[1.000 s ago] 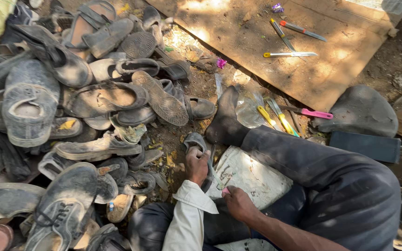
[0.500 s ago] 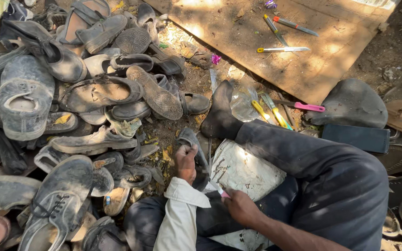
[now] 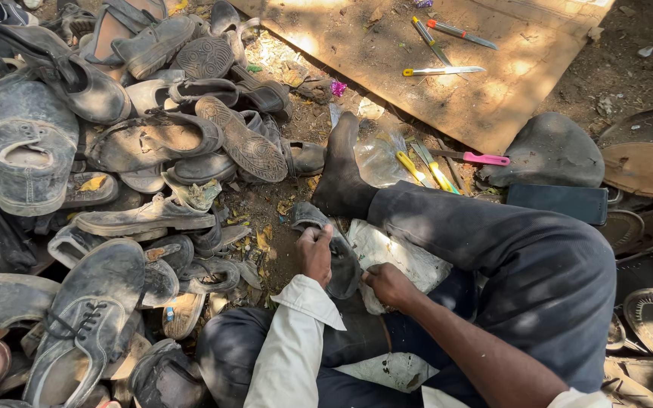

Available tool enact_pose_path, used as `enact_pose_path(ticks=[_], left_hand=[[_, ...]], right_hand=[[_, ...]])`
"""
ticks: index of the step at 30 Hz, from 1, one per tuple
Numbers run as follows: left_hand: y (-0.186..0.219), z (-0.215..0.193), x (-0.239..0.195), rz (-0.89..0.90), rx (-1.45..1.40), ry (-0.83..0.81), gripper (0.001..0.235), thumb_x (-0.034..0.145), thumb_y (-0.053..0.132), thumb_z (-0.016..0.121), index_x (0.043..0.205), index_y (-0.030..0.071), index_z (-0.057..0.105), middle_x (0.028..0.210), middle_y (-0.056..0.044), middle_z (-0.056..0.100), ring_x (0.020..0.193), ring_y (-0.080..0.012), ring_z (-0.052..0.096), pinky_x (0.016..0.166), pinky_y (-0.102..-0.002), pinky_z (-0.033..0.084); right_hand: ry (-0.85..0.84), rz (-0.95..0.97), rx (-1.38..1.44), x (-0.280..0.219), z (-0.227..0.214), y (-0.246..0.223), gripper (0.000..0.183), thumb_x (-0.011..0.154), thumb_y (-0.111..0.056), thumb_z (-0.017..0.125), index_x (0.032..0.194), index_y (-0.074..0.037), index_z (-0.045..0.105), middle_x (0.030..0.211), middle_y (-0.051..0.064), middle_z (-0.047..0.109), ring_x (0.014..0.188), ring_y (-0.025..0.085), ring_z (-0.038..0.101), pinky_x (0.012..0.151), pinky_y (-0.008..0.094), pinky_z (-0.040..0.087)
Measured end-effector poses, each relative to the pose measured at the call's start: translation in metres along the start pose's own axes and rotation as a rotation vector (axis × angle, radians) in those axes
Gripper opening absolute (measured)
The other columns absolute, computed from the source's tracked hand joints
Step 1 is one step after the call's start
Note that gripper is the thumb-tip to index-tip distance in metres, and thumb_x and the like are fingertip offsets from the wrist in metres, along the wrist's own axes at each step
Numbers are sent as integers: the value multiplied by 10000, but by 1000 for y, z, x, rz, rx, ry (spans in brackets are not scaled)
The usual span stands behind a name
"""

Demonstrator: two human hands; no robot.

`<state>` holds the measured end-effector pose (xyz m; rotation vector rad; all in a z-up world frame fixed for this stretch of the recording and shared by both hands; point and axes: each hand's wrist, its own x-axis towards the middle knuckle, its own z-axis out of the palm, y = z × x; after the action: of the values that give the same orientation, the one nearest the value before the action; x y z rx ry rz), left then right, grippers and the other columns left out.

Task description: The person sits on the ground and uses a knife to scrape and clean the soles of several worn shoes. They handle each shoe individually, turning them over to access different areas of the sole, and occasionally wipe the surface with a cloth.

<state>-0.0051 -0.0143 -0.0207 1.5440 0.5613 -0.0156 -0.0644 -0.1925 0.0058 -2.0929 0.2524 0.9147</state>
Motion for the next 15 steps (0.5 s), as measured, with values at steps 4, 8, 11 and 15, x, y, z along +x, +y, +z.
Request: enact_pose_path(ticks=[4,8,11,15], left_hand=[[-17,0,13,28,-293,-36,253,957,205,722,824,10,632,771,-2,622,703,-100,488,660,-319,448],[-30,1,18,-14,-550,-58,204,1004,199,694,939,11,653,864,-11,600,784,-120,485,715,-316,436],[-20,1,1,-67,-584,-90,196,1019,223,648,1023,28,656,948,-26,636,843,-140,539,765,-314,462],[-2,0,3,-170,-856,-158,222,981,221,632,1136,63,652,1024,-57,684,902,-193,632,841,-373,536]], right_hand=[[100,-382,-397,-55,30,35,306,980,-278,529,1016,-32,709,944,220,725,893,380,703,790,473,538],[188,-135,-67,-82,52,55,333,1009,-318,541,1041,-13,671,882,252,703,883,429,675,786,507,512],[276,-124,-21,-35,48,47,314,1015,-308,539,1013,-21,667,813,208,685,780,361,662,701,468,508],[423,-190,61,-46,73,52,295,1023,-296,536,975,-32,661,721,150,660,643,270,644,588,415,502]])
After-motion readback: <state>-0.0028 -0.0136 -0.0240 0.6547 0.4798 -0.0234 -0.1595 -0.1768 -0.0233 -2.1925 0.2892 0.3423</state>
